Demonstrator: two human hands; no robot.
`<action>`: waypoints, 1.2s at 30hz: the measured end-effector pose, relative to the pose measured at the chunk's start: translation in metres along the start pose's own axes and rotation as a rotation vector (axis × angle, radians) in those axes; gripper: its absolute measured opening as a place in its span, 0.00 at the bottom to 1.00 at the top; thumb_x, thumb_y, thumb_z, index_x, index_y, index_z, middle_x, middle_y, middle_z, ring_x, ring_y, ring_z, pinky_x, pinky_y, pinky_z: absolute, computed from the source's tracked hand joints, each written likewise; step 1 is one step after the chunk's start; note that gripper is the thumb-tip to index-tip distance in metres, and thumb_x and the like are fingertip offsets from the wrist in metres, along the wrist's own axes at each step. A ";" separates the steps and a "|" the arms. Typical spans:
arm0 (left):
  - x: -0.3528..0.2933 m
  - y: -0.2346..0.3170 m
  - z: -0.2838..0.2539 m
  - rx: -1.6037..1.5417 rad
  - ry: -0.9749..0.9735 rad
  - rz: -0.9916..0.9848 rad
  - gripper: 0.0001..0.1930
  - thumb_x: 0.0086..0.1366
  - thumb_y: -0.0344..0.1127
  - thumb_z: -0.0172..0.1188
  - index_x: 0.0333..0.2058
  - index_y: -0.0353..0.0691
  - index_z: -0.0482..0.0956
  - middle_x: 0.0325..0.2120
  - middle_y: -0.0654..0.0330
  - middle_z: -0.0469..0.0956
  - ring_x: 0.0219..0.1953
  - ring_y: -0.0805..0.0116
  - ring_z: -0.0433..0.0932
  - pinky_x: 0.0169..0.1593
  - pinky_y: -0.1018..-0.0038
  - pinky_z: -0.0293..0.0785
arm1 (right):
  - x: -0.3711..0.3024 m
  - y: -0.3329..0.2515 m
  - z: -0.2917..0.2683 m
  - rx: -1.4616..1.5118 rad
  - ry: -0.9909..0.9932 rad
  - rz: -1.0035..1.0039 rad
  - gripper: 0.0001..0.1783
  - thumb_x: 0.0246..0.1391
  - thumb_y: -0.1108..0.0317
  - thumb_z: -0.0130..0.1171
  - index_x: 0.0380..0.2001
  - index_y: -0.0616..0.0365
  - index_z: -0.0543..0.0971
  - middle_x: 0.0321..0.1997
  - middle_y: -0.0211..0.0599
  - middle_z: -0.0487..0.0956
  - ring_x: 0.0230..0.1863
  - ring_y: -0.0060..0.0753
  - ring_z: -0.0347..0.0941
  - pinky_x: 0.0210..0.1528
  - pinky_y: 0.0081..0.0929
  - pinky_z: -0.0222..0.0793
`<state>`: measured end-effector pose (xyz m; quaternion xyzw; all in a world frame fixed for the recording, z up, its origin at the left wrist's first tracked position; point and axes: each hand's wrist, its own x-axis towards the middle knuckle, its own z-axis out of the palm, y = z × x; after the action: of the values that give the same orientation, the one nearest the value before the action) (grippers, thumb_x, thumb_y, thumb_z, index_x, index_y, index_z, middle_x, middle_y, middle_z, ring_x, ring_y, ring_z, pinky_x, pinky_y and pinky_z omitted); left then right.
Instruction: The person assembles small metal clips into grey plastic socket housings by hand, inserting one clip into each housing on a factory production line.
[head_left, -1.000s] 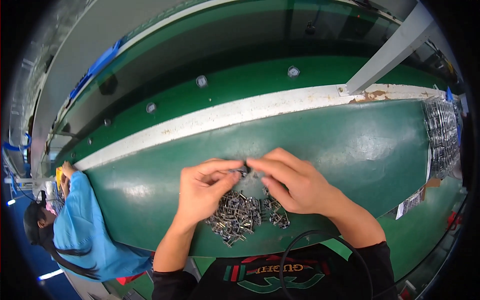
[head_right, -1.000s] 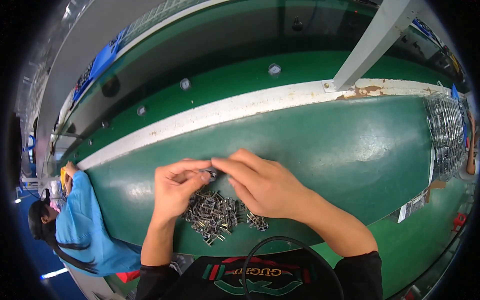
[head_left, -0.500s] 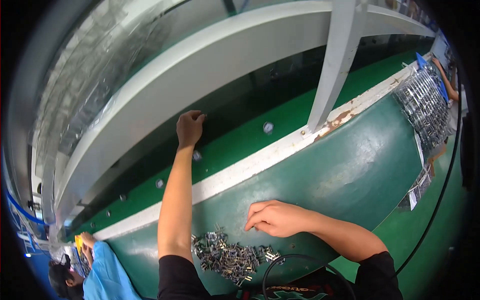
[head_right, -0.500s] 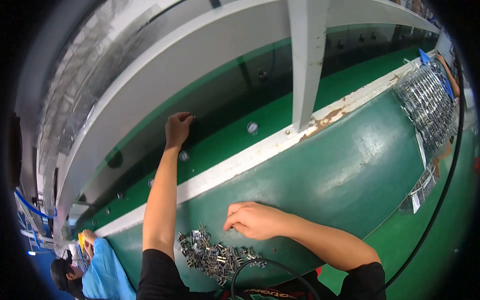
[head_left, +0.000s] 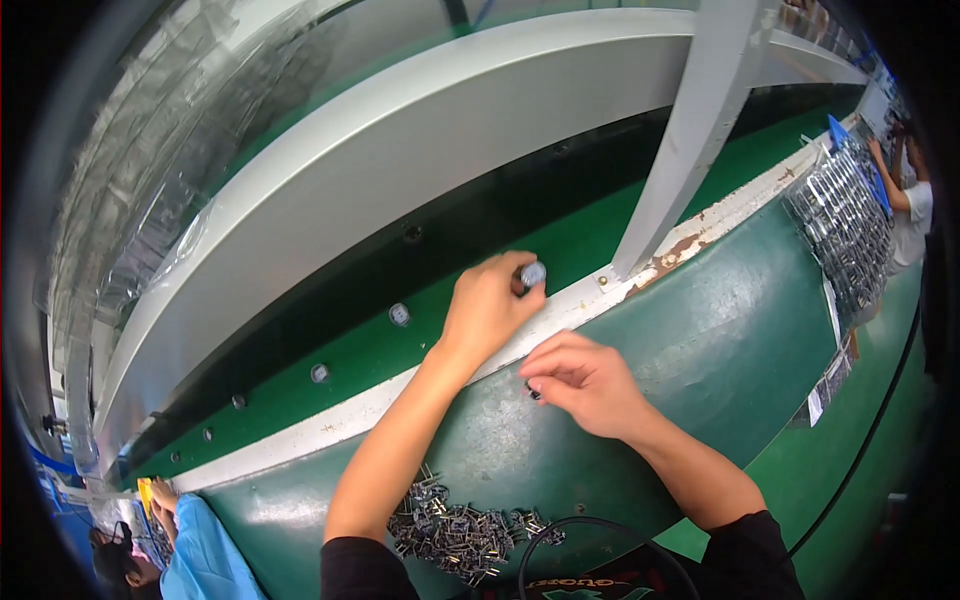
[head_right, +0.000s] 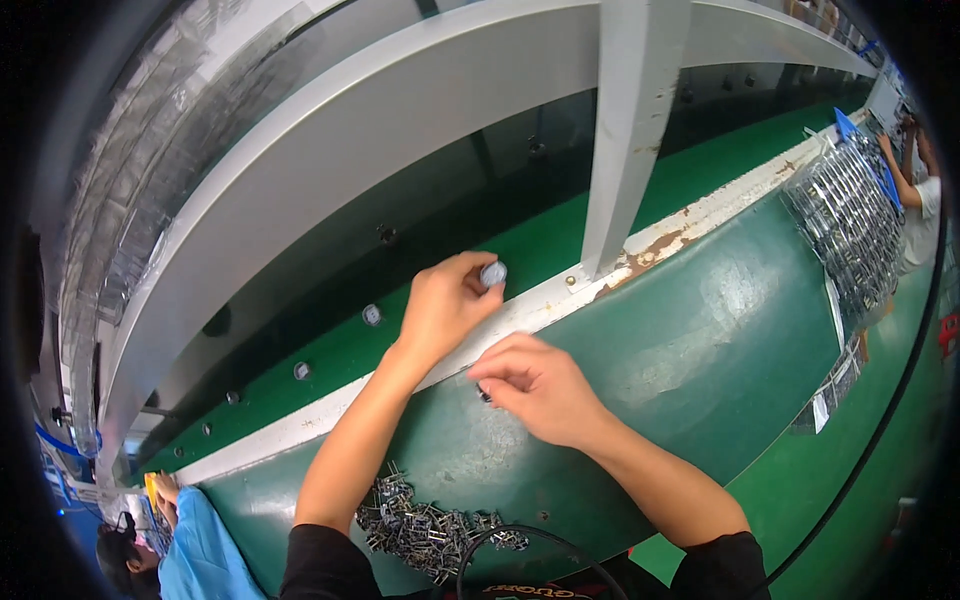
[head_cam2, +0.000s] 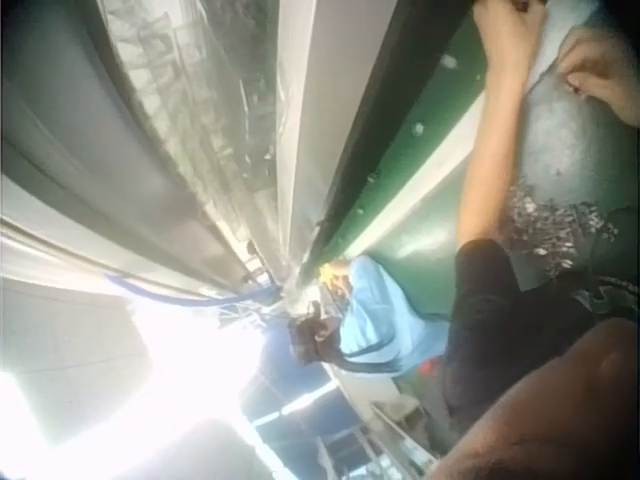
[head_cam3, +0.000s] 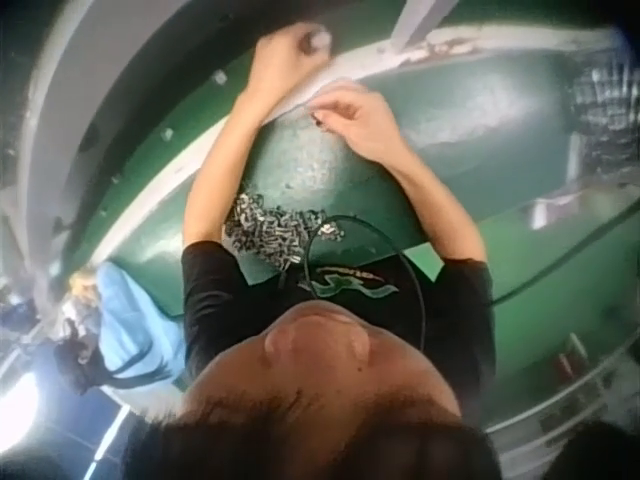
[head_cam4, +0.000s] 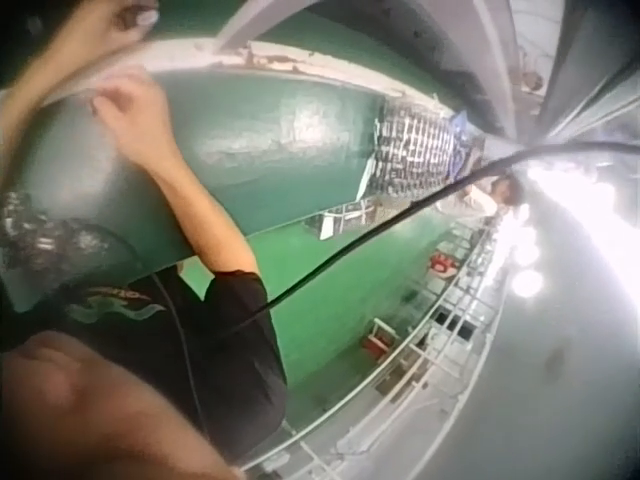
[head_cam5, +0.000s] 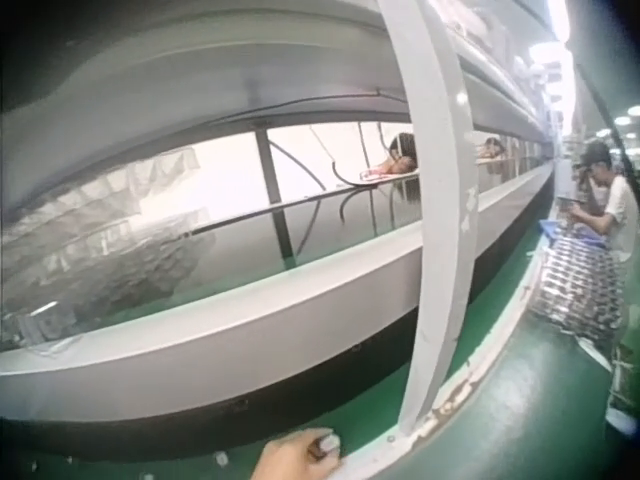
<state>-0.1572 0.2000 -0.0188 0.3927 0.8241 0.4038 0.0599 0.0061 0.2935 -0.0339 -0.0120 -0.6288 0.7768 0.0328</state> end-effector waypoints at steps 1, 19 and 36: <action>-0.020 0.004 -0.011 -0.066 -0.012 -0.049 0.17 0.55 0.33 0.67 0.44 0.34 0.83 0.33 0.50 0.81 0.31 0.62 0.83 0.38 0.72 0.78 | -0.001 -0.007 0.001 -0.014 0.079 -0.004 0.11 0.56 0.82 0.60 0.43 0.65 0.81 0.46 0.39 0.78 0.42 0.25 0.79 0.41 0.21 0.78; -0.229 0.050 -0.042 -0.846 0.018 -0.492 0.21 0.59 0.24 0.68 0.52 0.34 0.79 0.42 0.56 0.79 0.42 0.73 0.81 0.47 0.76 0.82 | -0.025 -0.003 0.072 -0.676 -0.126 -0.666 0.15 0.31 0.76 0.75 0.29 0.60 0.86 0.31 0.31 0.83 0.35 0.34 0.76 0.33 0.26 0.75; -0.239 0.050 -0.040 -0.483 0.168 -0.352 0.23 0.53 0.20 0.69 0.50 0.36 0.81 0.38 0.57 0.80 0.33 0.72 0.83 0.37 0.77 0.81 | -0.031 -0.014 0.075 -0.808 -0.245 -0.785 0.17 0.32 0.80 0.65 0.33 0.68 0.83 0.35 0.41 0.82 0.32 0.39 0.78 0.30 0.28 0.77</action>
<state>0.0192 0.0272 -0.0086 0.1835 0.7618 0.6024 0.1519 0.0330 0.2209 -0.0054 0.3009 -0.8320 0.4005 0.2383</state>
